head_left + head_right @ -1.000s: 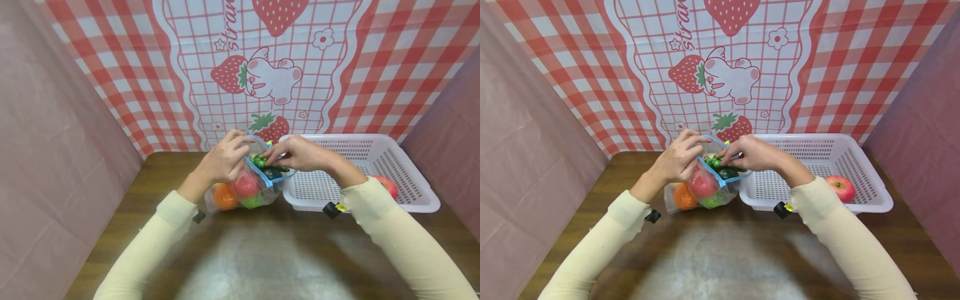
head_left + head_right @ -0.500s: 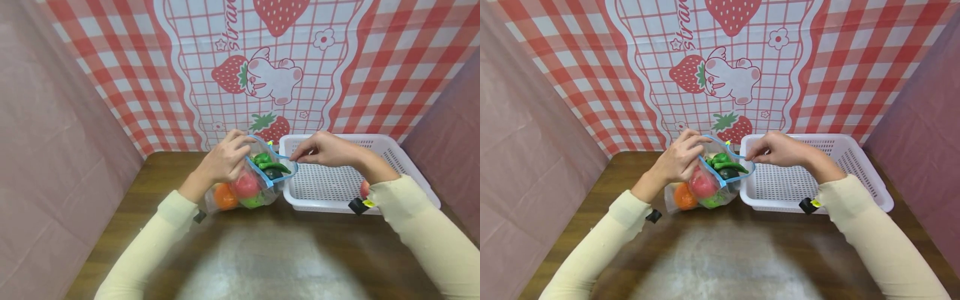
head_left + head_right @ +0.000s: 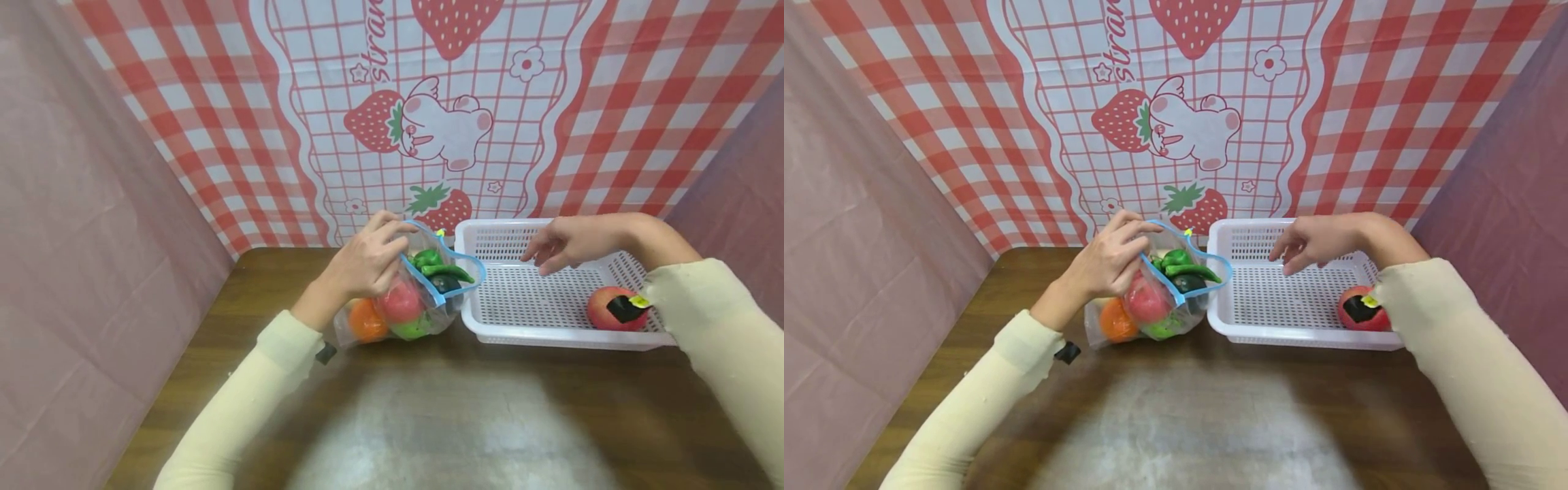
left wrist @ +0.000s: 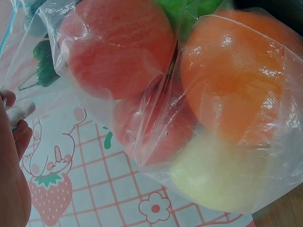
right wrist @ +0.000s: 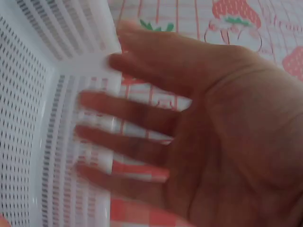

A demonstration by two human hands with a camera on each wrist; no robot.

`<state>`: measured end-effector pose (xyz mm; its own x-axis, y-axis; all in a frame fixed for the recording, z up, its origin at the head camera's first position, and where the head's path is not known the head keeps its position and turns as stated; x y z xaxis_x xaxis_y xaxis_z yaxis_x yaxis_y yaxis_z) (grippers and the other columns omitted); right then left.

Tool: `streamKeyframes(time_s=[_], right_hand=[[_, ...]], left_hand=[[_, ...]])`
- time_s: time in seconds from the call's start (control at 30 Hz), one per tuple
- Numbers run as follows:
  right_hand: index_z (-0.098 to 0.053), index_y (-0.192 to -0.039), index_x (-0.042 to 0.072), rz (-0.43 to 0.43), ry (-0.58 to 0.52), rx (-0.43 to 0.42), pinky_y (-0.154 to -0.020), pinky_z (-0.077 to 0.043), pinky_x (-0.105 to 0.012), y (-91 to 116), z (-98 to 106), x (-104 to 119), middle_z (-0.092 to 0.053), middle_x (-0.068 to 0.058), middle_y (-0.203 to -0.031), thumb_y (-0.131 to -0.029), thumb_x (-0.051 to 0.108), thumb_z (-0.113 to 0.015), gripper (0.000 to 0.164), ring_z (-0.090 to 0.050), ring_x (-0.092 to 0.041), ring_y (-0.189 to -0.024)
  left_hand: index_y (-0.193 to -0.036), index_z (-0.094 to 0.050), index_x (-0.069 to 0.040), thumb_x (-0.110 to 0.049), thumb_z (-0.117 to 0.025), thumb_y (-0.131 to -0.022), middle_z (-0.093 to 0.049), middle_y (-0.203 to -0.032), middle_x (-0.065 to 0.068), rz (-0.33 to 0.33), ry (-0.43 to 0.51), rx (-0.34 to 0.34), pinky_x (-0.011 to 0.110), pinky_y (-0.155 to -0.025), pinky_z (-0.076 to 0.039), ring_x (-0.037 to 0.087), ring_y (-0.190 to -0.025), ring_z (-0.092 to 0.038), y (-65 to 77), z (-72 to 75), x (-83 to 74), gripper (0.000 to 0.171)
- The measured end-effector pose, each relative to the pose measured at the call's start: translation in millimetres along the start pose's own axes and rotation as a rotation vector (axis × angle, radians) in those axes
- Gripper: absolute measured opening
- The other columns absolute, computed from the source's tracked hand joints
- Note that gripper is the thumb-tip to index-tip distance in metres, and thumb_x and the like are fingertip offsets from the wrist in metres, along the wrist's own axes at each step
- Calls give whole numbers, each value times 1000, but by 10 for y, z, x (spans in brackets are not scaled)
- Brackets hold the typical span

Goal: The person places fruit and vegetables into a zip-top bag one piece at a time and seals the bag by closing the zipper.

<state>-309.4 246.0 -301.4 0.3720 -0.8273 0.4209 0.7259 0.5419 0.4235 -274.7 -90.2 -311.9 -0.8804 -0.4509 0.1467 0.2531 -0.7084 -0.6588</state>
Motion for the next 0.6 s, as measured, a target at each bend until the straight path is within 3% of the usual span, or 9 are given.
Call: streamKeyframes(time_s=[0.27, 0.47, 0.6], right_hand=[[-53, -143, 12, -214, -1, 233, -87, -58, -58, 32, -24, -395, -57, -23, -140, -78, 54, -78, 80, -59, -36, -122], [-55, -141, 11, -331, -62, 275, -82, -61, -57, 84, -127, -709, -53, -27, -139, -68, 53, -85, 89, -58, -37, -118], [-56, -138, 8, -362, -140, 310, -79, -61, -56, 91, -233, -848, -53, -28, -136, -72, 46, -86, 81, -55, -36, -115]], left_hand=[[-80, -54, -11, -11, -43, -88, -70, -121, 13, 4, -1, 0, 41, -99, -54, 31, -115, -56, 12, 4, 7, 13], [-80, -54, -10, -11, -42, -87, -70, -120, 13, -5, 0, -3, 40, -97, -54, 30, -115, -55, 1, 6, 13, 14], [-80, -54, -11, -11, -43, -87, -70, -121, 13, 1, -3, 7, 40, -98, -54, 30, -115, -55, 15, 4, 18, 13]])
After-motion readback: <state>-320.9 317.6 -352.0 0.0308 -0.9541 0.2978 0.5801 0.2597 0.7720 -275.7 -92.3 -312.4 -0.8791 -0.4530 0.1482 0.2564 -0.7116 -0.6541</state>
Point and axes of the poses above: each hand's wrist, its own y-axis away from the middle knuckle, its own z-axis out of the back of the hand, x = y × z, the point moved 4 cm from there along -y, towards the middle knuckle
